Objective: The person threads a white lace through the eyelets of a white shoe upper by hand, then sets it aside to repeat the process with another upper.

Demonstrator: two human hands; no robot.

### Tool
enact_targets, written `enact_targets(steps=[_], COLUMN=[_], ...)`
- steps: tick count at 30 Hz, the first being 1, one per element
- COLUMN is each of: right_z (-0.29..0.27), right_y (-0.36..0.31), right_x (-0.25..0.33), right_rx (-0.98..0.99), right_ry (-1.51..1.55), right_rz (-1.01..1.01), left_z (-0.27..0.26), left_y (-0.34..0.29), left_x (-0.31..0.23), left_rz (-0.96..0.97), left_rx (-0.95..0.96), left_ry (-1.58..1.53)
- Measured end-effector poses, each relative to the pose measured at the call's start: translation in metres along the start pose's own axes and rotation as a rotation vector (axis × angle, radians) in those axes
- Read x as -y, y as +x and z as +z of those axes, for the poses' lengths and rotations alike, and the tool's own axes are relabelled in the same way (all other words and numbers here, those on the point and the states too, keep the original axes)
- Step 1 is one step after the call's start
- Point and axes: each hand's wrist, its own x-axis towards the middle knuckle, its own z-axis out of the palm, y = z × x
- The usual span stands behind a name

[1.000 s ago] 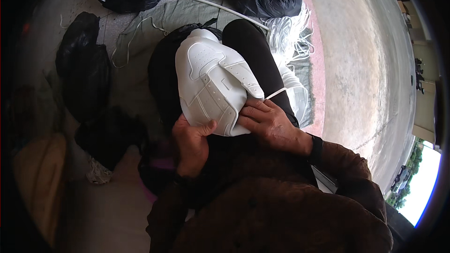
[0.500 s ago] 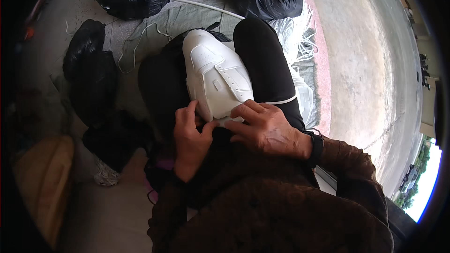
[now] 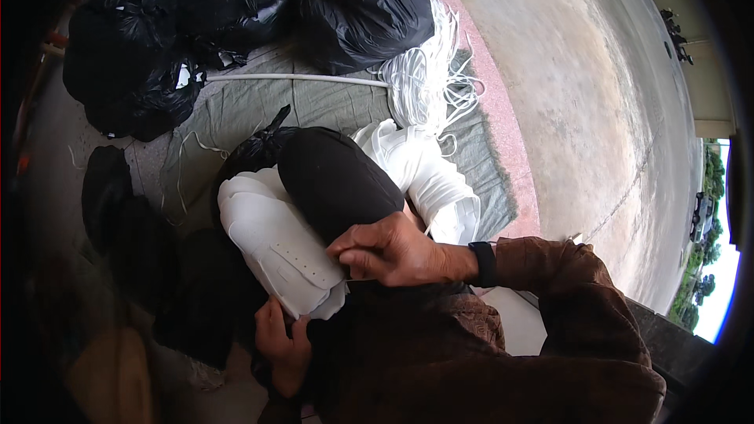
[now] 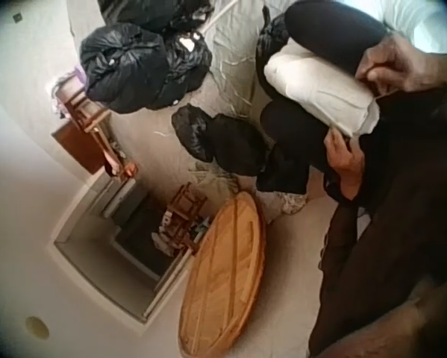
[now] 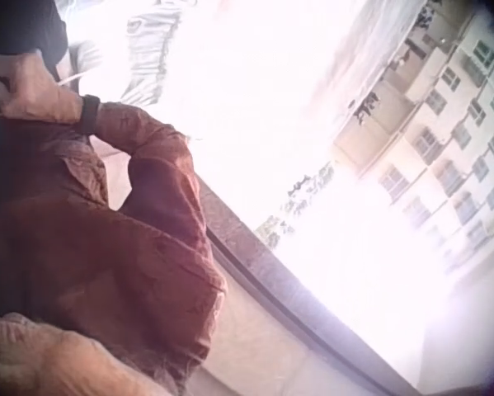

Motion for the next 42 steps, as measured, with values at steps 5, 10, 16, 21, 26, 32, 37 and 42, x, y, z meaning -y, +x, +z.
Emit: enact_targets(steps=[5,10,16,21,26,32,37,42], right_z=[-0.152,-0.257,-0.292,-0.25,-0.246,-0.229,-0.242,-0.254], right_y=[0.037,0.03,0.035,0.043,0.027,0.029,0.021,0.017], right_x=[-0.132,-0.291,-0.344,-0.332,-0.296,-0.257,-0.277,-0.322], right_rx=[-0.668,-0.728,-0.45,-0.85,-1.187,-1.215,-1.05,-0.87], right_ry=[-0.614,-0.67,-1.269,-0.803,-0.501,-0.393,-0.578,-0.685], right_rz=[0.117,0.486,0.382,0.542,0.517,0.388,0.522,0.648], left_z=[0.001,-0.003,-0.002,-0.005,-0.004,-0.005,-0.002,-0.001], left_y=[-0.001,0.008,0.008,0.006,0.013,0.012,0.008,0.004], left_x=[0.009,0.007,0.007,0.007,-0.003,-0.006,-0.005,-0.005], left_rz=[-0.089,-0.115,-0.142,-0.157,-0.147,-0.134,-0.121,-0.111], left_rx=[0.016,0.097,0.065,0.056,0.029,0.019,-0.038,-0.054], left_ry=[0.043,0.122,0.137,0.117,0.069,0.061,-0.022,0.01])
